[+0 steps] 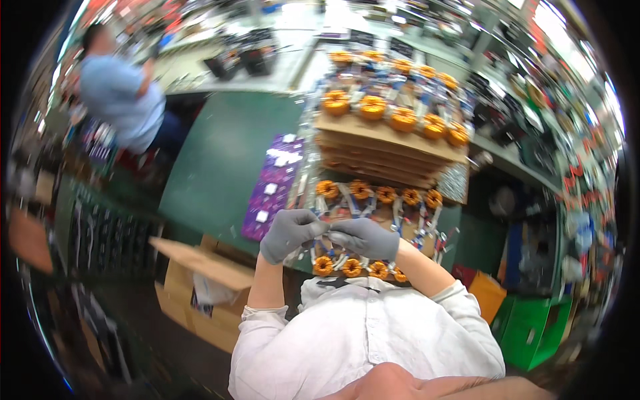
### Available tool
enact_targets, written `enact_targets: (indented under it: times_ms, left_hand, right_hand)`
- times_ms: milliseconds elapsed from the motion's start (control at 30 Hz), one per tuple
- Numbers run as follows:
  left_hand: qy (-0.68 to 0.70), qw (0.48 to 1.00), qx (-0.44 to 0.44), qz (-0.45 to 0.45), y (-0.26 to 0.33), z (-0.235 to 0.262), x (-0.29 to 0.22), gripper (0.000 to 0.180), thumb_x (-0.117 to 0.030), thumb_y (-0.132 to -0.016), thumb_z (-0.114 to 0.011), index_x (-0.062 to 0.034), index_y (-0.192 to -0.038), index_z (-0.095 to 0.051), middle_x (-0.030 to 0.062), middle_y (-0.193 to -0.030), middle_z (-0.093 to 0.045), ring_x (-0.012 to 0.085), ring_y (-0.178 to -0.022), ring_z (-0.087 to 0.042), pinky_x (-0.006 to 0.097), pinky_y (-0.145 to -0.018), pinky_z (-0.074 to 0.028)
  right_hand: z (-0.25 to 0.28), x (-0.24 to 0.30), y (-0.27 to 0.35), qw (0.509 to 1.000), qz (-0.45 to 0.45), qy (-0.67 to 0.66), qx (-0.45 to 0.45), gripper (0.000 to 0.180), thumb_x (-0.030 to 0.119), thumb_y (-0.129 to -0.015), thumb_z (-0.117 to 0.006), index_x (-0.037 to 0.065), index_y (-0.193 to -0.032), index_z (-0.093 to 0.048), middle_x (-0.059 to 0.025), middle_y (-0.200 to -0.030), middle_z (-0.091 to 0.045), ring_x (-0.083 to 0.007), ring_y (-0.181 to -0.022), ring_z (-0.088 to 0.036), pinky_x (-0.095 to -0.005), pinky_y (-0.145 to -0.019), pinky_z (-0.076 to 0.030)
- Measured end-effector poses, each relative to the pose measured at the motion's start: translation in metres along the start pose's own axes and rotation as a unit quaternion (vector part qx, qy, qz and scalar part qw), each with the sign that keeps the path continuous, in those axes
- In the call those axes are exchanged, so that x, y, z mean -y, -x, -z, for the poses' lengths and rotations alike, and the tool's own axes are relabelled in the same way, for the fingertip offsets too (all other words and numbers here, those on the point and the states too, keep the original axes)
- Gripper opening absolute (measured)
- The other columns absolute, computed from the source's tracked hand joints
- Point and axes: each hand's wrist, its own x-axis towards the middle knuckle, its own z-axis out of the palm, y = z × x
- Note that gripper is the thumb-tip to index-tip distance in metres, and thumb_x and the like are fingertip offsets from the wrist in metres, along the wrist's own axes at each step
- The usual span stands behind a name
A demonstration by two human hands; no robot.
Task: The person assembles electronic components by hand, using pliers to strip and twist wires on toroidal inductors. They place finished units into a cardboard box and retrieve new components from a nearby container.
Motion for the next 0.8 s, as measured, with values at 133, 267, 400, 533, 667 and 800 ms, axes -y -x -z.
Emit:
enact_targets:
  times_ms: [133,267,400,533,667,800]
  left_hand:
    - [-0.006,0.997,0.078,-0.025,-0.082,-0.067,0.021,0.025,-0.025,-0.085,-0.064,-0.0004,-0.081,-0.065,0.0014,-0.061,-0.058,0.0064,-0.052,-0.051,0.021,-0.049,-0.039]
    - [-0.197,0.96,0.124,-0.158,-0.154,-0.149,0.067,0.018,-0.022,-0.084,-0.061,-0.0099,-0.096,-0.067,0.006,-0.081,-0.065,0.0192,-0.074,-0.062,0.03,-0.064,-0.047]
    - [-0.4,0.812,0.227,-0.359,-0.191,-0.232,0.094,0.018,-0.018,-0.083,-0.058,-0.0117,-0.098,-0.066,0.0088,-0.097,-0.064,0.027,-0.094,-0.061,0.04,-0.08,-0.047]
    - [-0.565,0.679,0.333,-0.329,-0.211,-0.28,0.1,0.017,-0.012,-0.08,-0.055,-0.0121,-0.094,-0.065,0.0116,-0.099,-0.062,0.0303,-0.1,-0.057,0.043,-0.083,-0.046]
    - [-0.655,0.599,0.353,-0.296,-0.214,-0.304,0.088,0.02,-0.016,-0.077,-0.059,-0.0108,-0.095,-0.065,0.0139,-0.099,-0.063,0.0313,-0.097,-0.058,0.042,-0.084,-0.047]
    - [-0.522,0.722,0.413,-0.187,-0.249,-0.3,0.107,0.027,-0.016,-0.077,-0.058,-0.0075,-0.102,-0.065,0.0118,-0.09,-0.064,0.0249,-0.083,-0.063,0.034,-0.075,-0.05]
  right_hand:
    - [0.015,-0.086,0.052,0.965,-0.073,-0.114,-0.226,0.029,0.026,-0.093,-0.055,-0.001,-0.101,-0.062,-0.0072,-0.08,-0.06,-0.014,-0.076,-0.055,-0.0304,-0.069,-0.046]
    - [0.026,-0.13,0.14,0.818,-0.186,-0.32,-0.44,0.023,0.024,-0.092,-0.057,0.004,-0.101,-0.065,0.0021,-0.071,-0.053,-0.0054,-0.062,-0.046,-0.0209,-0.055,-0.037]
    - [0.015,-0.164,0.198,0.715,-0.161,-0.391,-0.557,0.02,0.024,-0.092,-0.056,0.005,-0.096,-0.059,0.0042,-0.064,-0.046,-0.0034,-0.048,-0.04,-0.0187,-0.043,-0.031]
    - [0.011,-0.168,0.196,0.674,-0.179,-0.39,-0.601,0.017,0.025,-0.093,-0.054,0.007,-0.094,-0.055,0.0042,-0.064,-0.044,-0.0031,-0.047,-0.037,-0.0187,-0.041,-0.031]
    - [0.016,-0.198,0.188,0.696,-0.189,-0.302,-0.623,0.018,0.025,-0.091,-0.058,0.007,-0.093,-0.06,0.0032,-0.068,-0.052,-0.0054,-0.057,-0.046,-0.022,-0.053,-0.041]
    - [0.036,-0.207,0.173,0.714,-0.157,-0.246,-0.637,0.021,0.025,-0.088,-0.062,0.005,-0.089,-0.064,0.0013,-0.071,-0.059,-0.0065,-0.065,-0.051,-0.0251,-0.061,-0.045]
